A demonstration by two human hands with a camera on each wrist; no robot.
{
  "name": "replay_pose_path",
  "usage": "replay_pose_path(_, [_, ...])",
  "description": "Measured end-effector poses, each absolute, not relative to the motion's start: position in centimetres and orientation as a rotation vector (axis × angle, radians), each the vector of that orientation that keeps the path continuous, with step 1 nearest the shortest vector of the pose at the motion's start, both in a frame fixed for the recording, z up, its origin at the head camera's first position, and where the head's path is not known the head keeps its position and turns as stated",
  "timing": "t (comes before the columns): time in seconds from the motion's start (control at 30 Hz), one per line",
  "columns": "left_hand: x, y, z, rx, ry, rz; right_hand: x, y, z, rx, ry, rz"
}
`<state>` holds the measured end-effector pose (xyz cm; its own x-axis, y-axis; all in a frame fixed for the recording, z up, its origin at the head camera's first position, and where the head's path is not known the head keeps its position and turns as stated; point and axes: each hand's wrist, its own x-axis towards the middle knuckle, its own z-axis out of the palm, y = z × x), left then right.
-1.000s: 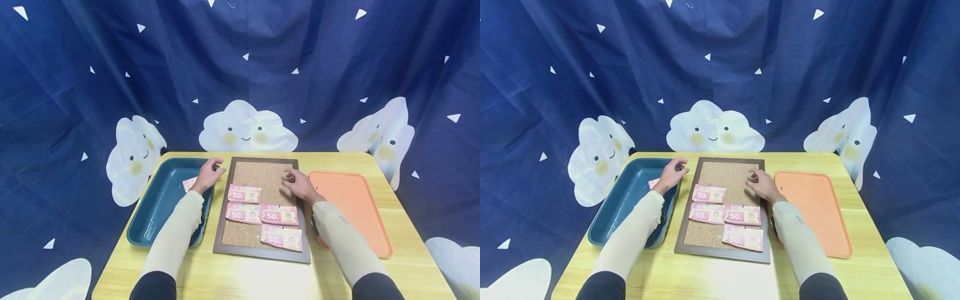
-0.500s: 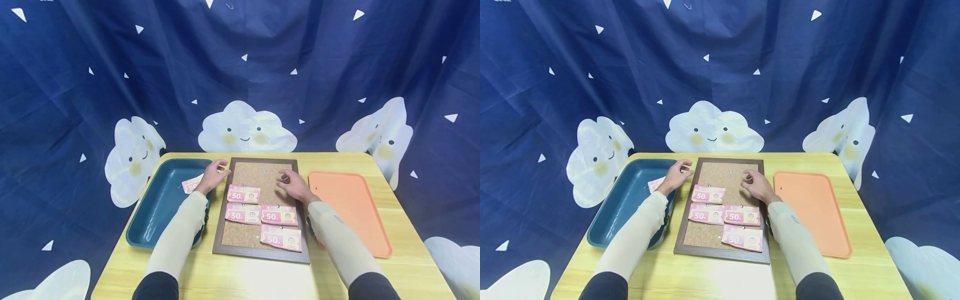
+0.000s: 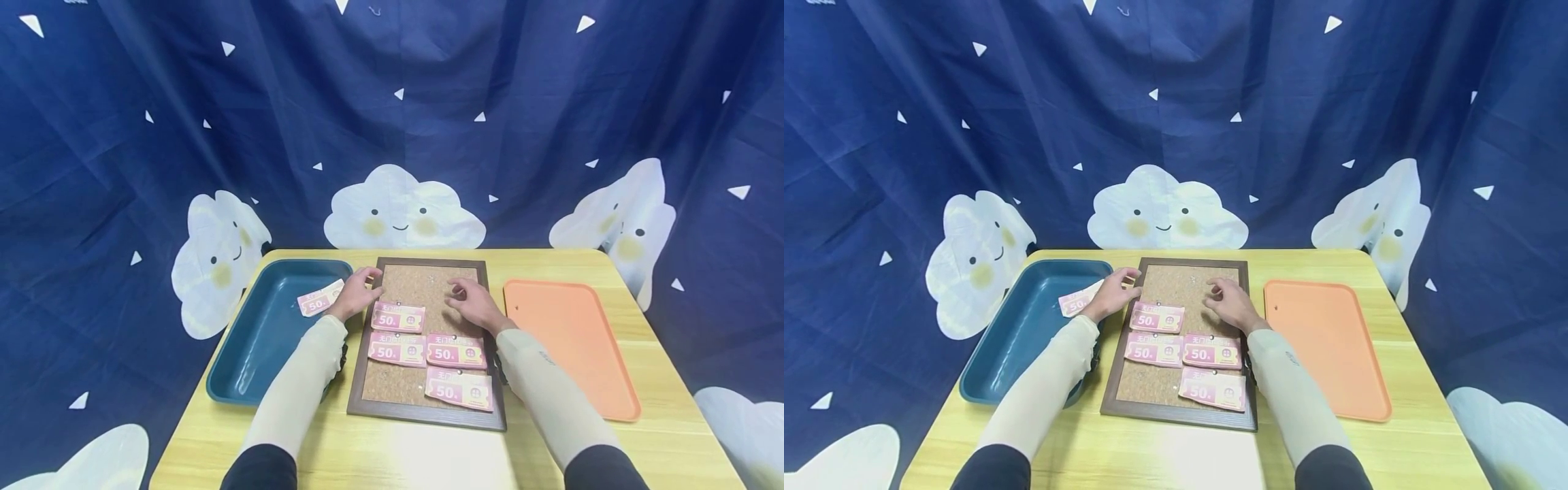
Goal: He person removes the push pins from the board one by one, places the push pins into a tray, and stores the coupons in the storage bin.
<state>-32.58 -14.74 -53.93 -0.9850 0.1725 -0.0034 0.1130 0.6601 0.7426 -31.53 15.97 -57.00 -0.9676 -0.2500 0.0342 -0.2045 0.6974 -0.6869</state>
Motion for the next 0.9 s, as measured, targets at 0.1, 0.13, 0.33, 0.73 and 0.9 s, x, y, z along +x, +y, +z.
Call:
replay_pose_path(0.1, [-32.4,-14.5,-54.0,0.223,2.795,1.191,-31.5,15.6,-56.9,-0.401,2.834,-1.134])
replay_pose_path(0.13, [-32.4,-14.4,-54.1,0.226,2.799,1.173,-31.5,15.4,-56.9,-0.401,2.833,-1.132])
replay_pose_path(0.33, [-32.2,-14.0,-54.4,0.280,2.795,1.113,-31.5,14.8,-57.0,-0.394,2.829,-1.105])
replay_pose_path(0.73, [-32.1,-13.7,-54.8,0.363,2.814,0.877,-31.3,13.3,-57.0,-0.405,2.802,-1.060])
replay_pose_path(0.9, [-31.9,-13.4,-54.7,0.389,2.788,0.761,-31.3,12.5,-56.9,-0.439,2.788,-1.077])
